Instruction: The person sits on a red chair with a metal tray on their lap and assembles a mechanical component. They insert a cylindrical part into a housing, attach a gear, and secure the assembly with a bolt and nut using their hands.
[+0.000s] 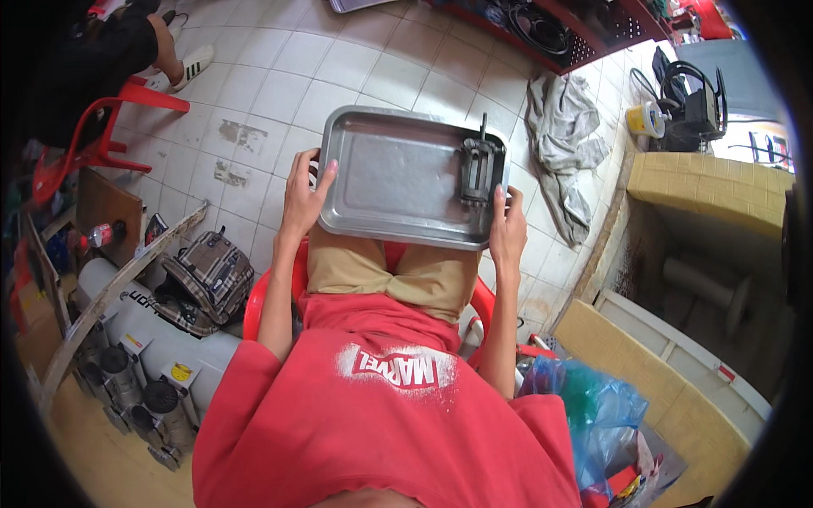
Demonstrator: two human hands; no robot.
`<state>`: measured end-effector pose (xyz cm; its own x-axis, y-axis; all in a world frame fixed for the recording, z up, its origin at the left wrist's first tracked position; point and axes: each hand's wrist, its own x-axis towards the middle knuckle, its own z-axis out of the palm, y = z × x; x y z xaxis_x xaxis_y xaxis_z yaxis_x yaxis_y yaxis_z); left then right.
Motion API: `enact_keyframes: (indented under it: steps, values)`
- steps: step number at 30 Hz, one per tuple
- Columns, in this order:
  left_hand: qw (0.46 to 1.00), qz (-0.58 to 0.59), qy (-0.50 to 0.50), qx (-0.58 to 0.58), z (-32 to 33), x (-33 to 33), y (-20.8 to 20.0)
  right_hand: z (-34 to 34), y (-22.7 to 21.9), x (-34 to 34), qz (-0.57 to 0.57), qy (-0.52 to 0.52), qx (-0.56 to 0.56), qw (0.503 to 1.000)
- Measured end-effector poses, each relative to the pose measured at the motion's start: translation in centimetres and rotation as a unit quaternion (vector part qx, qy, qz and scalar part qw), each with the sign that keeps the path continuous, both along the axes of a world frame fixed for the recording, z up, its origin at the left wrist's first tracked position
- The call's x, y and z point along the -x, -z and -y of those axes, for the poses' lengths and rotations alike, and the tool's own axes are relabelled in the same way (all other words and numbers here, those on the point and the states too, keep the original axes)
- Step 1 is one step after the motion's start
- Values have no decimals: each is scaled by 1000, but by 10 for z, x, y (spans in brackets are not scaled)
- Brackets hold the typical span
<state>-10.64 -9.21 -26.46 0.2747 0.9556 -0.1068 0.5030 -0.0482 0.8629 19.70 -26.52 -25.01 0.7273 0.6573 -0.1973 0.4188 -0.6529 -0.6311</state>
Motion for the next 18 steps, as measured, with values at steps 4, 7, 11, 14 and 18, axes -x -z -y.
enact_keyframes:
  steps: [4,7,11,14,18]
  values:
    - [1000,-8,6,-12,2,4,5,-3,3,-7,5,6,-153,988]
    - [999,-9,-14,-29,1,1,-1,-13,-8,-8,65,-16,-190,979]
    - [986,64,-97,-120,-3,0,-2,-26,-14,-9,177,-118,-164,963]
    - [964,-17,-95,-248,-5,3,-11,-37,-27,7,219,-138,-82,962]
    - [968,18,-150,-200,-1,-12,-41,-41,-33,16,178,-117,-48,976]
